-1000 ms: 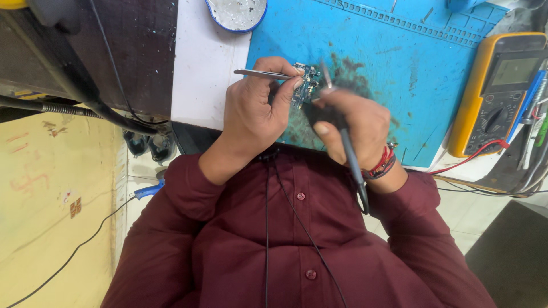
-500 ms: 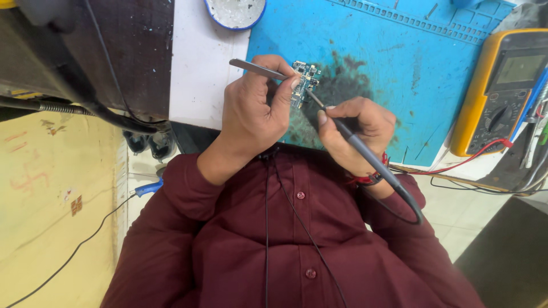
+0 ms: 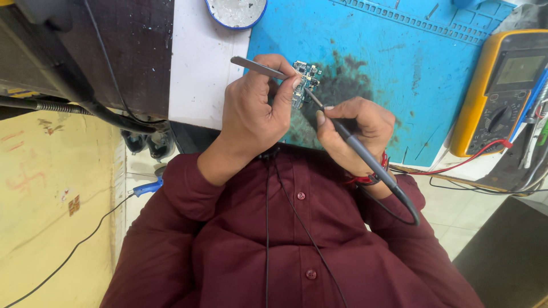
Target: The person connects a small green circuit board to a smartphone battery using a ribbon cable, then uses a soldering iron to solder components on a separate circuit board while holding it with tweezers.
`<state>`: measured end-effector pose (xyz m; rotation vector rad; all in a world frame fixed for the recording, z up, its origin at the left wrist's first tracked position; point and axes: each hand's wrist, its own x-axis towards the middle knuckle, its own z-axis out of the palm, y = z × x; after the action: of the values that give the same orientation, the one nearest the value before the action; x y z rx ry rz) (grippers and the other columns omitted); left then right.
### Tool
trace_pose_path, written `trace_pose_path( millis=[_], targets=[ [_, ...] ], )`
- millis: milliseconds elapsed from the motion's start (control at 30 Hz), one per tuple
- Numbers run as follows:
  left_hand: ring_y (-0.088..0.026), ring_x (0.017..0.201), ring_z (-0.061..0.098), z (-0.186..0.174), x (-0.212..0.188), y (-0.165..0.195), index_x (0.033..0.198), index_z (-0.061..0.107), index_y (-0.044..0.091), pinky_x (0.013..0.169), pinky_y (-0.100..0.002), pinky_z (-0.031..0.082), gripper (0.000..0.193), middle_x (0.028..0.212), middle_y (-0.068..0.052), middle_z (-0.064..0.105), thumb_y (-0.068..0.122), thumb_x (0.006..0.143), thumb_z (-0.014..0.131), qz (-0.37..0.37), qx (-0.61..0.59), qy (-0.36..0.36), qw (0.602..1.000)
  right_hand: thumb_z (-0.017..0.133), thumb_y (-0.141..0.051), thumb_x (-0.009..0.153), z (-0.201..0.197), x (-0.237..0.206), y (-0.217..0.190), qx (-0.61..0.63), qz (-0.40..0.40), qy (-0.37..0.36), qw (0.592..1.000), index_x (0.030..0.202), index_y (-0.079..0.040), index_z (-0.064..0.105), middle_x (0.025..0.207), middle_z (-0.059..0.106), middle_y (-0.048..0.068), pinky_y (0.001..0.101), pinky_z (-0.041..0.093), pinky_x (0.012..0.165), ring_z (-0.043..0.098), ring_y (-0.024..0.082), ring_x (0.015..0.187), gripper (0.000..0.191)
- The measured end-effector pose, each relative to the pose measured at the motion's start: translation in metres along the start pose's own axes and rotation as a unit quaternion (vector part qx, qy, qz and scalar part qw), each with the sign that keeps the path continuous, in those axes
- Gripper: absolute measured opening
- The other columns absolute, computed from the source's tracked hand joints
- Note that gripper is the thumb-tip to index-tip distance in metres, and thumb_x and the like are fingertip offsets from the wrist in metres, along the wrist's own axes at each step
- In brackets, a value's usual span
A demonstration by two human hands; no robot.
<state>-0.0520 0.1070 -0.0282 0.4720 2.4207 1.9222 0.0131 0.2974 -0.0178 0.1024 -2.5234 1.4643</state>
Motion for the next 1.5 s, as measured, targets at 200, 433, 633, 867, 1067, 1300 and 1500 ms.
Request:
trace_pose_path(
  millis=[200, 433, 633, 867, 1067, 1300, 1500],
  targets=[
    [-0.015, 0.068, 0.069, 0.0004, 0.0004, -0.0004, 0.112, 0.056, 0.004, 0.062, -0.029, 0.055, 0.014, 0.097, -0.006, 0.070, 0.007, 0.108, 0.068, 0.007, 0.001, 0.003, 1.000, 0.080, 0.005, 0.088, -0.0008, -0.0001, -0.0002, 0.008, 0.008, -0.007, 1.000, 0.093, 0.001, 0.068, 0.084, 0.071, 0.007, 0.0217, 0.048, 0.058, 0.065, 0.010, 0.069, 0.014],
    [-0.016, 0.069, 0.069, -0.0002, 0.0005, -0.0002, 0.112, 0.056, 0.004, 0.062, -0.028, 0.055, 0.014, 0.097, -0.005, 0.070, 0.007, 0.107, 0.068, 0.008, 0.004, 0.001, 1.000, 0.080, 0.004, 0.087, -0.0001, -0.0002, 0.0011, 0.006, 0.006, -0.003, 1.000, 0.092, 0.001, 0.067, 0.084, 0.070, 0.007, 0.0216, 0.049, 0.058, 0.066, 0.010, 0.069, 0.014],
    [-0.017, 0.071, 0.071, -0.0001, 0.0008, -0.0003, 0.113, 0.056, 0.004, 0.064, -0.028, 0.057, 0.013, 0.099, -0.006, 0.070, 0.006, 0.108, 0.068, 0.014, -0.003, 0.001, 1.000, 0.080, 0.004, 0.088, -0.0007, -0.0003, 0.0001, 0.011, 0.011, -0.006, 1.000, 0.093, 0.001, 0.067, 0.086, 0.071, 0.007, 0.0217, 0.050, 0.060, 0.067, 0.009, 0.066, 0.014],
    [-0.016, 0.069, 0.071, -0.0005, -0.0001, 0.0005, 0.112, 0.056, 0.004, 0.062, -0.029, 0.056, 0.013, 0.096, -0.005, 0.070, 0.005, 0.107, 0.068, -0.002, -0.003, -0.003, 1.000, 0.079, 0.002, 0.089, -0.0027, -0.0002, -0.0022, 0.000, 0.018, -0.013, 1.000, 0.093, 0.000, 0.068, 0.084, 0.071, 0.006, 0.0211, 0.048, 0.059, 0.065, 0.009, 0.069, 0.013],
    [-0.017, 0.071, 0.071, 0.0000, 0.0003, -0.0012, 0.113, 0.055, 0.004, 0.064, -0.029, 0.057, 0.014, 0.099, -0.006, 0.069, 0.005, 0.107, 0.068, 0.019, 0.002, 0.001, 1.000, 0.080, 0.002, 0.090, -0.0014, -0.0011, -0.0027, 0.006, 0.037, -0.008, 0.999, 0.093, 0.000, 0.068, 0.082, 0.070, 0.005, 0.0206, 0.047, 0.058, 0.063, 0.008, 0.068, 0.012],
    [-0.016, 0.068, 0.070, 0.0002, 0.0004, -0.0016, 0.113, 0.054, 0.004, 0.061, -0.028, 0.056, 0.014, 0.098, -0.006, 0.070, 0.005, 0.107, 0.067, 0.020, 0.000, 0.001, 1.000, 0.080, 0.002, 0.090, -0.0016, -0.0011, -0.0019, 0.004, 0.028, -0.007, 1.000, 0.094, -0.001, 0.068, 0.083, 0.070, 0.005, 0.0205, 0.048, 0.059, 0.065, 0.008, 0.066, 0.012],
    [-0.015, 0.067, 0.070, 0.0002, 0.0006, -0.0011, 0.113, 0.054, 0.004, 0.059, -0.028, 0.054, 0.015, 0.094, -0.005, 0.070, 0.005, 0.107, 0.067, 0.014, 0.000, -0.001, 1.000, 0.080, 0.001, 0.090, -0.0012, -0.0020, -0.0010, 0.005, 0.031, -0.001, 1.000, 0.094, -0.001, 0.068, 0.082, 0.070, 0.004, 0.0206, 0.047, 0.059, 0.064, 0.007, 0.064, 0.012]
  ],
)
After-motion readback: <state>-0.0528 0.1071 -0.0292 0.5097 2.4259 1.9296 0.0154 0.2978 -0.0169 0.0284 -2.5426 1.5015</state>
